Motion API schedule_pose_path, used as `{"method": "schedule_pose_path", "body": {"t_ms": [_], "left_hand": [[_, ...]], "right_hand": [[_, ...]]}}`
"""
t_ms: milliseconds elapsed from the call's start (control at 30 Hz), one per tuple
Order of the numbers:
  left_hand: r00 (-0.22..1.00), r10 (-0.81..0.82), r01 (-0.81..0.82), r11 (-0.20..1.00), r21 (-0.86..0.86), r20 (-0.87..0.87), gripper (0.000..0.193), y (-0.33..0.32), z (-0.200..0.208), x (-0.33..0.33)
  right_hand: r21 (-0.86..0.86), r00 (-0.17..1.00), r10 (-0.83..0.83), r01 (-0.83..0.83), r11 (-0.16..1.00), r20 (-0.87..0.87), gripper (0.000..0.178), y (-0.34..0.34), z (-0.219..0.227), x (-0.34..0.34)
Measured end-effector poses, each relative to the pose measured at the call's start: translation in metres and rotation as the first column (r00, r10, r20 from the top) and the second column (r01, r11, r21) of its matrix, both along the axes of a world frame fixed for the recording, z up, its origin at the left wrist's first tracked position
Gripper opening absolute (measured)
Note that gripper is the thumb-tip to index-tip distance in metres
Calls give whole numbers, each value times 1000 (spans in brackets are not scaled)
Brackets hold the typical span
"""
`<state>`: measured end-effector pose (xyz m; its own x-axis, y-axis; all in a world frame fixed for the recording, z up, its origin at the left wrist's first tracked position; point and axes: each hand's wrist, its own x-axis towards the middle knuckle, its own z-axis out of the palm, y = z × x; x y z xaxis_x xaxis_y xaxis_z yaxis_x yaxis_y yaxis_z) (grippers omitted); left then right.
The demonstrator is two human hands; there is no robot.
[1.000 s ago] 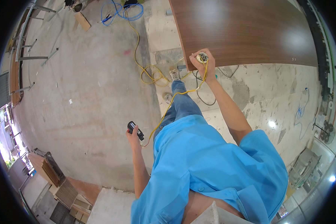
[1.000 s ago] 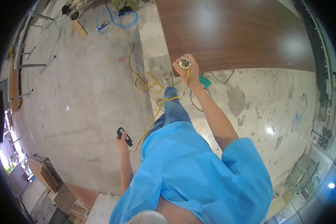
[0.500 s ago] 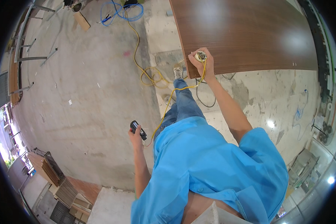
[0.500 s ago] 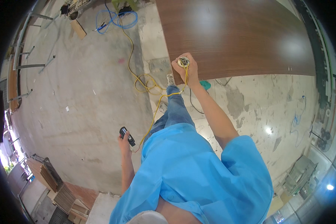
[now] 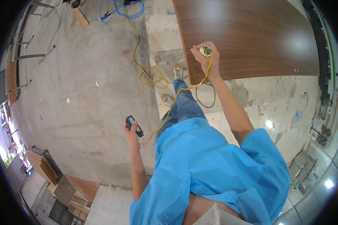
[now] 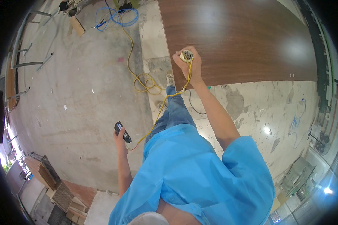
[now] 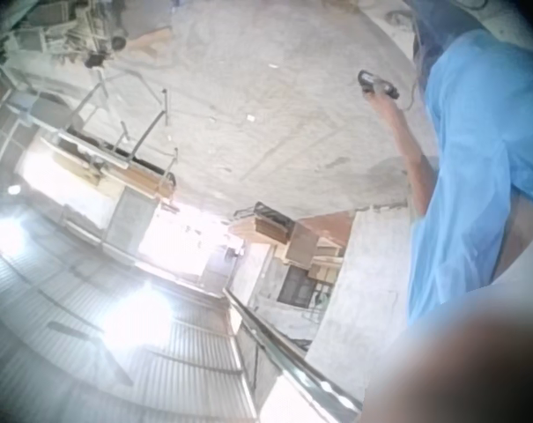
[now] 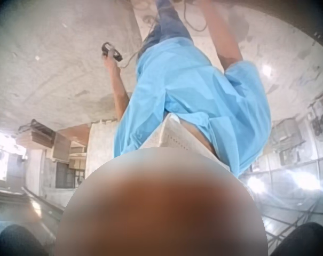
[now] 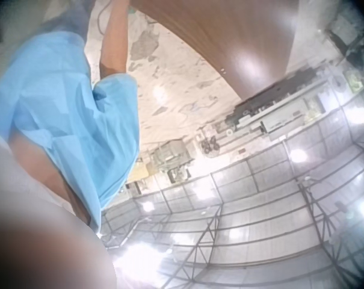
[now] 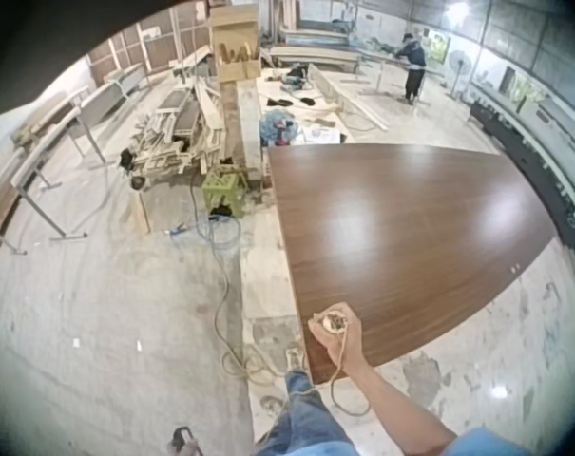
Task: The person sands a large wooden board using a handheld electric sander connected to a power source. They move the sander across the surface in a systematic manner, covering different areas of the board.
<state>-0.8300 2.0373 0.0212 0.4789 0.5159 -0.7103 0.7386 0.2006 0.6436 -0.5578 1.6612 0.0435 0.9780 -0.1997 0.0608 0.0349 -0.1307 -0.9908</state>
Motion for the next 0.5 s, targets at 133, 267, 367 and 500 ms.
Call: {"method": "schedule_pose_path", "body": {"t_ms": [133, 267, 367, 500], "left_hand": [[996, 70, -64, 992, -112, 48, 59, 6, 12, 10], [986, 98, -70, 977, -202, 133, 47, 10, 28, 32], [966, 189, -116, 927, -357, 177, 46, 12, 49, 48], [950, 230, -109, 877, -469, 209, 52, 7, 80, 69]], "right_hand": [[-82, 996, -11, 18, 996, 93, 19, 0, -5, 10], [-89, 998, 0, -5, 996, -61, 18, 5, -4, 17], [-51, 1000, -5, 4, 999, -18, 18, 3, 0, 24], [-106, 1000, -14, 16, 994, 21, 19, 0, -1, 39]]}}
